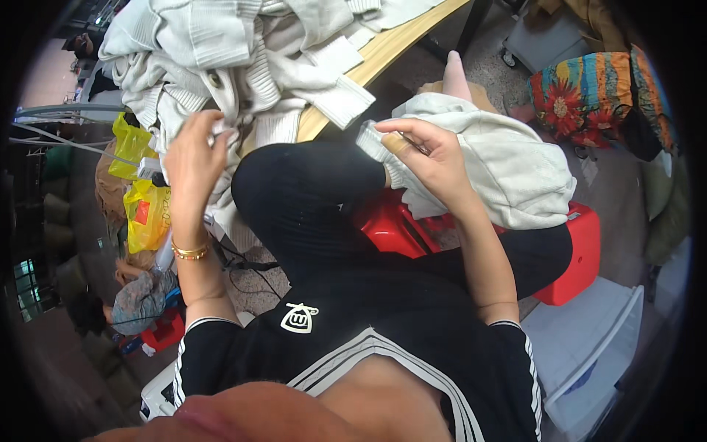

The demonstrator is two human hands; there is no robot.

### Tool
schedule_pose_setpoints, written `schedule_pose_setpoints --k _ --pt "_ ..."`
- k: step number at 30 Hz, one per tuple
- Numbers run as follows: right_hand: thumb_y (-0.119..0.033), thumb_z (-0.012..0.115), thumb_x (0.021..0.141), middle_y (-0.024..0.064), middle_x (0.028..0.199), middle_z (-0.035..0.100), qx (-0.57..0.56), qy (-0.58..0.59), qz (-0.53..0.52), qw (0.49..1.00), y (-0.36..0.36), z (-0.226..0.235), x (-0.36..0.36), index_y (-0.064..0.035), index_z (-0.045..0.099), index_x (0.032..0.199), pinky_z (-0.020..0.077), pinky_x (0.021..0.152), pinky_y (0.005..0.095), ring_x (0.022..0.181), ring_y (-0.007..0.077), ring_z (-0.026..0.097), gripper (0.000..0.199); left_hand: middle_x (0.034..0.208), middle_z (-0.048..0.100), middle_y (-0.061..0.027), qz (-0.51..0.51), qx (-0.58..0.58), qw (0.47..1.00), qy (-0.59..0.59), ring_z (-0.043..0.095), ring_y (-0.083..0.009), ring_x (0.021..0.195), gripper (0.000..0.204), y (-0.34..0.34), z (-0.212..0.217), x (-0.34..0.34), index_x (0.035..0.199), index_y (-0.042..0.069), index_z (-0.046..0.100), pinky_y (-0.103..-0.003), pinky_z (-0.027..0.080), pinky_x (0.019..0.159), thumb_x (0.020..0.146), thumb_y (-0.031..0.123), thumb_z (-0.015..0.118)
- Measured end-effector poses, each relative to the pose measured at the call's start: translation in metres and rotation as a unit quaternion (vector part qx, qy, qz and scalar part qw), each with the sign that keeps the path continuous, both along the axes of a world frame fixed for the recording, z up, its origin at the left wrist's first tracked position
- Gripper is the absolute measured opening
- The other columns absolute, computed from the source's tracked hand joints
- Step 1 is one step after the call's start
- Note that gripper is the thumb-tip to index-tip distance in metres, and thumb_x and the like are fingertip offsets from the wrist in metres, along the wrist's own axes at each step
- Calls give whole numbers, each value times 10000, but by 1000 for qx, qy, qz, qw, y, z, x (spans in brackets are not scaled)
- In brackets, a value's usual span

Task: Trim loose threads from white knitted sweaters using a pair of scissors.

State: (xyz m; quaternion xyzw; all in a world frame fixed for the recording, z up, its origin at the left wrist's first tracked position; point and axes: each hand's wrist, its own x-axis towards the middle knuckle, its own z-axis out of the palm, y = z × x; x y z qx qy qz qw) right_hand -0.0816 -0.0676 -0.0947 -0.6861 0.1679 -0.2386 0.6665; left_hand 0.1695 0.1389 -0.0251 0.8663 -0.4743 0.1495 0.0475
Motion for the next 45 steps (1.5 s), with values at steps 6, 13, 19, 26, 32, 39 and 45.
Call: schedule_pose_setpoints --k 6,13,19,26,32,39,45 --pt "-146 612 923 -52 722 549 -47 82 -88 992 -20 2 -37 -12 709 1007 361 570 200 659 24 461 185 1073 610 -155 -161 -329 930 -25 589 -311 981 305 -97 86 52 1090 26 617 -366 472 832 824 166 666" --pt "-133 550 947 -87 617 437 -14 78 -176 981 -16 -26 -108 -19 697 1028 252 490 192 540 9 344 204 1321 507 -226 93 -149 984 -20 524 -366 1191 972 -211 102 181 1489 126 177 -448 435 963 749 521 668" --pt "-136 533 959 -99 603 401 69 72 -229 968 -11 -42 -150 -14 692 1017 223 479 192 522 2 312 208 1125 646 -191 124 -92 988 -1 606 -357 1063 527 -201 98 177 1213 121 586 -436 477 870 757 386 592" --pt "-174 526 975 -95 597 397 63 42 -232 970 -18 -39 -147 -9 683 1017 222 483 191 524 1 311 232 938 694 -176 48 181 978 88 667 -322 874 618 -135 138 124 951 55 703 -394 495 820 690 608 617" --pt "-174 546 964 -91 604 422 18 46 -204 978 -6 -28 -121 -10 691 991 229 489 189 536 0 323 221 1124 622 -149 -23 -60 985 -161 614 -319 998 471 -206 136 119 1071 60 643 -401 493 816 789 436 637" --pt "-110 582 935 -56 661 532 0 78 -157 984 9 -33 -149 3 698 991 314 506 190 570 10 404 171 1151 633 -184 82 -24 995 -42 593 -354 1087 380 -273 82 190 1181 81 579 -435 465 908 878 302 523" --pt "-103 583 931 -39 684 559 57 69 -143 986 3 -44 -167 2 696 992 361 547 190 610 25 458 166 797 675 -142 -71 -120 987 78 637 -251 710 448 -241 115 156 905 26 654 -363 475 665 818 464 619"
